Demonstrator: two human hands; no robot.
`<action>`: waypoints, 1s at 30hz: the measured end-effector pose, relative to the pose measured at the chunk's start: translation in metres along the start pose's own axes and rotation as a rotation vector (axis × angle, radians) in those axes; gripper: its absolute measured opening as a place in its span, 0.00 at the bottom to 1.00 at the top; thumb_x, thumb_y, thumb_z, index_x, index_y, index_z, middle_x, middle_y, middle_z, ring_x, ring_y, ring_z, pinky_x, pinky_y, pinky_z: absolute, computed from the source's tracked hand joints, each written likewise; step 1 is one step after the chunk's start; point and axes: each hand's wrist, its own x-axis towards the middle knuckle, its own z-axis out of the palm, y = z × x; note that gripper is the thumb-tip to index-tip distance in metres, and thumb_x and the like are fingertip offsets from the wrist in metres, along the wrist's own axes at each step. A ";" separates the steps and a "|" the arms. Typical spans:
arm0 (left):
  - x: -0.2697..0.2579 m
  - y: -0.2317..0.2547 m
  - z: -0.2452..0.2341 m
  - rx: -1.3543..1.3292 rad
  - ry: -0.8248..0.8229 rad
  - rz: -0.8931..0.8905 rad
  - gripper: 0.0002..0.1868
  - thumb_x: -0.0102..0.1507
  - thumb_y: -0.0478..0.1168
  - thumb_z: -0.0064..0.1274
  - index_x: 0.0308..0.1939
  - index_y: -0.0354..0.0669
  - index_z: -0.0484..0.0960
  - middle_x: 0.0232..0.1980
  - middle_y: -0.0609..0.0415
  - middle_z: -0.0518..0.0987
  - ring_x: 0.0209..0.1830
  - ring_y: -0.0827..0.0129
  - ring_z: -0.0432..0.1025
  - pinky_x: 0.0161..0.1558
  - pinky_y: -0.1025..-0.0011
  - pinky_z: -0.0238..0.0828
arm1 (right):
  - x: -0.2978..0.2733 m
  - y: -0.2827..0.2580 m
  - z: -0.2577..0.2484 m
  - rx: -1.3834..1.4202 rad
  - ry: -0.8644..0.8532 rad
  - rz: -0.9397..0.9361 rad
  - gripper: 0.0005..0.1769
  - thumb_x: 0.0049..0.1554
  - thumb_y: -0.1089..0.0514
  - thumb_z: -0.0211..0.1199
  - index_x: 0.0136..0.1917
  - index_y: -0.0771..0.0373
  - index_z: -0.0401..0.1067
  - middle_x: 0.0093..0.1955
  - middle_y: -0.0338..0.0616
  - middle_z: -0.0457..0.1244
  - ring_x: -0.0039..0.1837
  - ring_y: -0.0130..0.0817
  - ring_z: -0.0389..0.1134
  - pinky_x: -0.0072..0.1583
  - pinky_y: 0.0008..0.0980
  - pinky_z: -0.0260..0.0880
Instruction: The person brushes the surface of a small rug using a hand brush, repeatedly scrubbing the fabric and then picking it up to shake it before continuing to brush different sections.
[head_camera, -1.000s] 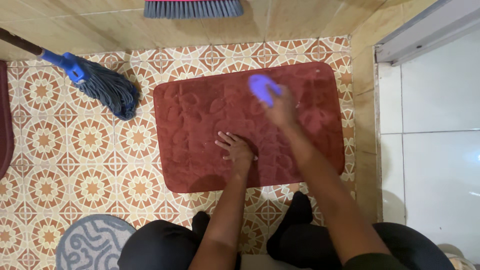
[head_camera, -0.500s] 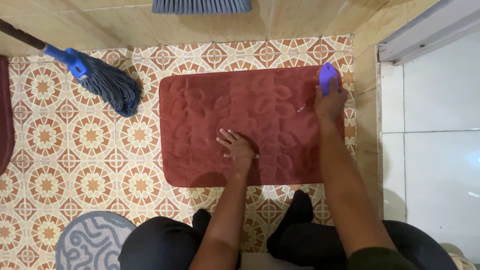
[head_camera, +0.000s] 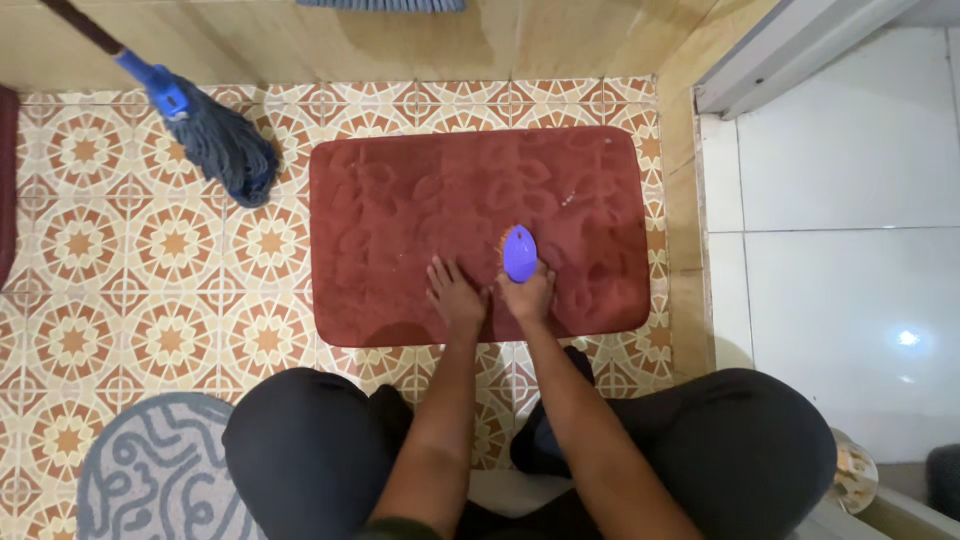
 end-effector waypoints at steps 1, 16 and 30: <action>-0.018 -0.012 0.006 -0.027 0.111 0.062 0.56 0.56 0.51 0.69 0.77 0.33 0.52 0.82 0.39 0.40 0.82 0.41 0.36 0.74 0.36 0.42 | -0.004 0.005 -0.003 0.014 0.014 -0.037 0.36 0.40 0.46 0.78 0.58 0.64 0.73 0.57 0.61 0.66 0.62 0.61 0.66 0.63 0.52 0.68; -0.035 -0.059 0.068 -0.943 0.202 -1.074 0.48 0.51 0.40 0.71 0.64 0.22 0.56 0.56 0.29 0.72 0.52 0.46 0.74 0.53 0.60 0.76 | -0.040 -0.012 -0.019 -0.363 -0.443 -0.197 0.55 0.40 0.42 0.80 0.68 0.75 0.58 0.68 0.71 0.59 0.69 0.64 0.61 0.67 0.50 0.63; 0.017 0.014 -0.024 -0.417 0.179 0.110 0.19 0.59 0.47 0.61 0.43 0.34 0.83 0.44 0.31 0.82 0.47 0.36 0.76 0.50 0.47 0.72 | 0.041 -0.141 -0.150 0.133 -0.351 -0.216 0.22 0.50 0.46 0.73 0.52 0.62 0.80 0.47 0.52 0.73 0.49 0.43 0.76 0.50 0.40 0.74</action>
